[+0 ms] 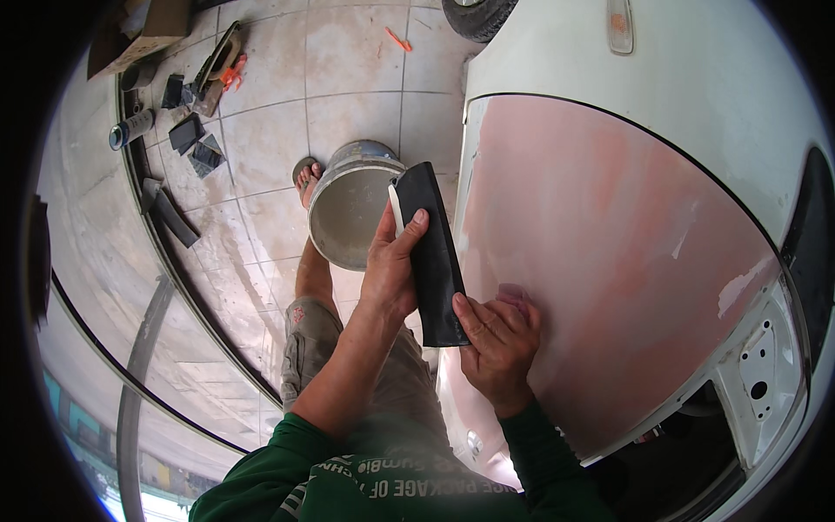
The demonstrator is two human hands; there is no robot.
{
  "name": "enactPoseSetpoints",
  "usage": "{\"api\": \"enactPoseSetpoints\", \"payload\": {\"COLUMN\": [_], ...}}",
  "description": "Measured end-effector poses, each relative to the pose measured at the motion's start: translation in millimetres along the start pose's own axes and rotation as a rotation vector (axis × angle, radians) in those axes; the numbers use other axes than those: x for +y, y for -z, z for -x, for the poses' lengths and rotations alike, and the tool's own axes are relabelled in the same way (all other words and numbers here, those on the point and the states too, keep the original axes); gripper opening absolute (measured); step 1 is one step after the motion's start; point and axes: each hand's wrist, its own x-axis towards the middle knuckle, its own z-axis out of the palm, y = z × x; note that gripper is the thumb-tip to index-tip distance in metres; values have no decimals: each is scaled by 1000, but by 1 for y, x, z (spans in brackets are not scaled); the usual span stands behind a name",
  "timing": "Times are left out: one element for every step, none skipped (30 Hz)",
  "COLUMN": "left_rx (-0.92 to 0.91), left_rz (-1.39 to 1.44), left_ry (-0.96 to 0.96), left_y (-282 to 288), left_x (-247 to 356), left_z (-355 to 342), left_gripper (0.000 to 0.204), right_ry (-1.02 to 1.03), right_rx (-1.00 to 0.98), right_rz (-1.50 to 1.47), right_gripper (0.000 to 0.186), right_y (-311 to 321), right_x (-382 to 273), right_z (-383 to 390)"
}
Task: The person sands the front fender of a white car using a sanding block and a cloth, repeatedly wiping the surface and dipping the cloth into a bucket of water. The person switches sandpaper mid-task and continues sanding the same area.
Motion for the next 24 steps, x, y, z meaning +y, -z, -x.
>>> {"api": "enactPoseSetpoints", "payload": {"left_rx": [1, 2, 2, 1, 1, 14, 28, 41, 38, 33, 28, 2, -25, -54, -54, -52, -55, -72, -84, -95, -70, -61, -61, -63], "left_rz": [-1, -2, -5, -9, -12, -15, -19, -22, -21, -21, -21, -16, -11, -7, -32, -61, -86, -225, -357, -488, -651, -715, -772, -833], "left_ry": [2, 4, 5, 6, 8, 4, 1, -2, -5, -7, -8, -22, -34, -44, -81, -124, -160, -283, -411, -540, -663, -690, -713, -744], "left_y": [0, 0, 0, -1, -1, -3, -5, -7, -8, -9, -10, -9, -8, -7, -10, -11, -14, -19, -21, -23, -20, -24, -33, -42], "left_x": [0, 0, 0, 1, 1, 1, 1, 1, 0, 0, -2, -2, -3, -5, -6, -6, -8, -10, -11, -11, -14, -14, -15, -15], "left_z": [0, -1, -1, -1, -1, -1, -1, -1, -2, -2, -3, -5, -7, -10, -13, -15, -19, -25, -35, -45, -57, -61, -63, -67], "left_gripper": [65, 67, 68, 70, 72, 66, 60, 54, 53, 52, 52, 61, 70, 80, 82, 84, 87, 89, 90, 92, 94, 92, 90, 89], "right_ry": [-7, -14, -21, -28, -35, -39, -43, -47, -54, -61, -70, -82, -97, -113, -102, -89, -81, -70, -54, 11, 83, 92, 97, 75], "right_rx": [2, 4, 9, 14, 19, 21, 23, 26, 30, 35, 40, 7, -25, -57, -129, -201, -271, -275, -284, -241, -202, -175, -148, -116], "right_rz": [0, 1, -1, -3, -5, -7, -9, -10, -13, -14, -15, -11, -5, 2, 22, 36, 58, 15, -28, 13, 56, 181, 318, 444], "right_gripper": [57, 57, 57, 57, 58, 58, 58, 58, 59, 59, 60, 57, 55, 52, 49, 46, 43, 38, 35, 33, 32, 35, 38, 43], "right_y": [0, 0, -1, -2, -3, -3, -3, -4, -4, -5, -4, -3, 2, 8, 20, 39, 61, 82, 104, 131, 162, 197, 227, 239], "right_x": [-1, -1, -1, -1, -1, 0, 0, 0, 1, 1, 2, 3, 5, 6, 5, 3, 1, 3, 5, 6, 6, 4, 3, 10], "right_z": [0, 1, 2, 2, 3, 3, 3, 2, 3, 4, 5, 3, 1, -2, -10, -19, -26, -29, -32, -27, -25, -27, -28, -25]}}
